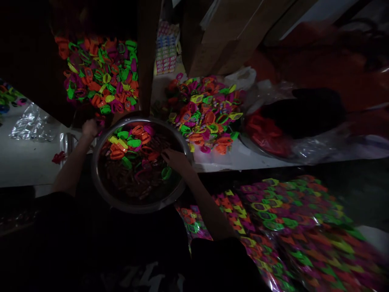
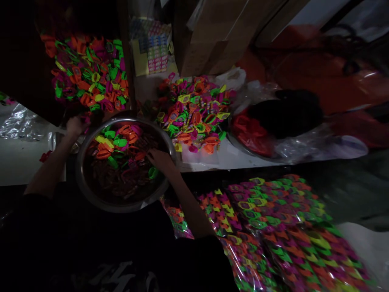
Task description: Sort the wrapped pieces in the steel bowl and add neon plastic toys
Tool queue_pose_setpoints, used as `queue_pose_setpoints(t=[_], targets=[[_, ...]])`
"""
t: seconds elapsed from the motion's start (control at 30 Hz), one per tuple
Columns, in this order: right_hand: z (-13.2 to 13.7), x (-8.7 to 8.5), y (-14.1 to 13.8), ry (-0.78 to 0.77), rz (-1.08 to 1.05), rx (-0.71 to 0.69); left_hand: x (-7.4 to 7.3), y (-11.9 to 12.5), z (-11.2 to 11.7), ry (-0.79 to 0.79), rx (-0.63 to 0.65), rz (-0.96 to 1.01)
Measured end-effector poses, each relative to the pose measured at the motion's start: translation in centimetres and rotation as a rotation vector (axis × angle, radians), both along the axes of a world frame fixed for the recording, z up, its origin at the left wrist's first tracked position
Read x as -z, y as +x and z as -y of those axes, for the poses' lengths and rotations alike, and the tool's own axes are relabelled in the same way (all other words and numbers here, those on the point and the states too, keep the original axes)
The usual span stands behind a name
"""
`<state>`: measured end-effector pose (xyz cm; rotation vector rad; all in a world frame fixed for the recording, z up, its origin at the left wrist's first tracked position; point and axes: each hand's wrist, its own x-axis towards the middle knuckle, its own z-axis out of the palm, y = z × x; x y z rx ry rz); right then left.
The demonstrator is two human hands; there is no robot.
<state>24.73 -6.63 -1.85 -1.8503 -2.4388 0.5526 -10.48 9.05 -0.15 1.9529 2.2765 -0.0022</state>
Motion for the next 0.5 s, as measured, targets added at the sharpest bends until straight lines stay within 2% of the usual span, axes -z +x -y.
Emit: queue_pose_setpoints(t=[0.07, 0.13, 0.2, 0.27, 0.37, 0.5], targets=[[0.3, 0.0, 0.2, -0.095, -0.107, -0.092, -1.9, 0.7, 1.0, 0.181, 0.005, 0.023], [1.0, 0.2, 0.3, -0.183, -0.141, -0.21, -3.9, 2.2, 2.5, 0.301, 0.116, 0.081], [1.7, 0.6, 0.1, -0.211, -0.08, -0.293, -5.6, 4.4, 4.5, 0.307, 0.294, 0.142], [2.2, 1.0, -0.3, -0.207, -0.022, -0.334, -6.4, 7.0, 6.8, 0.222, 0.462, 0.162], [2.1, 1.7, -0.8, -0.219, -0.019, -0.362, -5.7, 10.1, 9.8, 0.115, 0.628, 0.085], [1.5, 2.3, -1.0, -0.256, -0.029, -0.415, -2.7, 11.3, 11.6, 0.079, 0.678, -0.019]])
